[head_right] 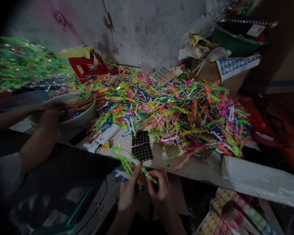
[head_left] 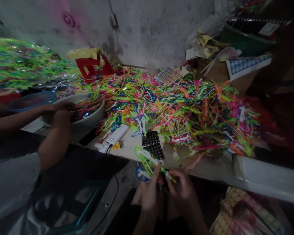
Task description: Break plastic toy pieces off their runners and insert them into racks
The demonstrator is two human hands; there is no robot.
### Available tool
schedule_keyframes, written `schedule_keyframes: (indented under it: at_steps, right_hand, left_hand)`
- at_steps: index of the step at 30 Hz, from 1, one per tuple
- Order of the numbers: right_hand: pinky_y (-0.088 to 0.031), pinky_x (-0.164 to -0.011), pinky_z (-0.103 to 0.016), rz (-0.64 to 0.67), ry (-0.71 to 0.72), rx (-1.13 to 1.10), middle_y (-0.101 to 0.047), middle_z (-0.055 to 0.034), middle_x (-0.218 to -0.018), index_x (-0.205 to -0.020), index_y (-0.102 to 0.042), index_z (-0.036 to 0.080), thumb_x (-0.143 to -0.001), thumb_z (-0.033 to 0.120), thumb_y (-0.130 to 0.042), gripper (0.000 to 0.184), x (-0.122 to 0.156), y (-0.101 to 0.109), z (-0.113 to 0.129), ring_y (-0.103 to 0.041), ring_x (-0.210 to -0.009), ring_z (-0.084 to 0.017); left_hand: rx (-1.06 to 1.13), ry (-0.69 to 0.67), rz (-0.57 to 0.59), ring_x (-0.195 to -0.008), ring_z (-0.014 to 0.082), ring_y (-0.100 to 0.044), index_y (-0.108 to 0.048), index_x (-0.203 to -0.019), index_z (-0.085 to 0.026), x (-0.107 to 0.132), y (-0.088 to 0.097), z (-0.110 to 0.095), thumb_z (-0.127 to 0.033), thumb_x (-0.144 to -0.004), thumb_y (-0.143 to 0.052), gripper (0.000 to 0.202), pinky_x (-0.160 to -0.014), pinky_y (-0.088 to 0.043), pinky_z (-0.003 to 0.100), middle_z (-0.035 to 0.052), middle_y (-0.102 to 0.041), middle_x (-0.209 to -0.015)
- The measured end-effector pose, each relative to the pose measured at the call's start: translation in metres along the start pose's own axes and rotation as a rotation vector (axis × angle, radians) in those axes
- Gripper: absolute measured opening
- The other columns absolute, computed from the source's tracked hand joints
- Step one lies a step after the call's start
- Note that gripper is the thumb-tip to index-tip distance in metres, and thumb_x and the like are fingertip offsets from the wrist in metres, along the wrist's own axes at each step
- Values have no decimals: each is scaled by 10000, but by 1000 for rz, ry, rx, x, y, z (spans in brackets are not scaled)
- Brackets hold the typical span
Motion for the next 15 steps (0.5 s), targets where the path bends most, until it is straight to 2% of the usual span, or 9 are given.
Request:
schedule_keyframes:
  at_steps: [4,8,15]
  right_hand:
    - [-533,-696,-270,13,18,82,-593,-52,-851,-929,-550,204,-832,188,-505,109,-3,1,4,-608,-796,-159]
    - [-538,-702,-273,48,21,171,-605,-53,-873,-936,-550,211,-846,193,-494,108,-3,1,4,-620,-811,-163]
    - [-543,-715,-272,13,215,245,-608,-75,-908,-996,-526,191,-852,146,-481,157,2,1,3,-622,-850,-164]
  left_hand:
    - [7,-3,-9,-481,83,-418,-425,-471,-176,1,-1,1,-348,-618,-743,390,-532,-363,217,-55,-438,-468]
    - [59,80,-48,-447,82,-414,-423,-479,-176,1,-1,7,-363,-623,-735,391,-496,-362,220,-57,-433,-449]
    - [106,96,-94,-415,69,-410,-415,-488,-170,2,-1,13,-359,-609,-748,401,-463,-356,203,-63,-433,-426]
Point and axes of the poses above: each hand's wrist, its own x-axis away from the middle knuckle, its own y-axis out of the back of the hand, z = x × y, the point moved 3 cm from there along -x, towards the middle knuckle
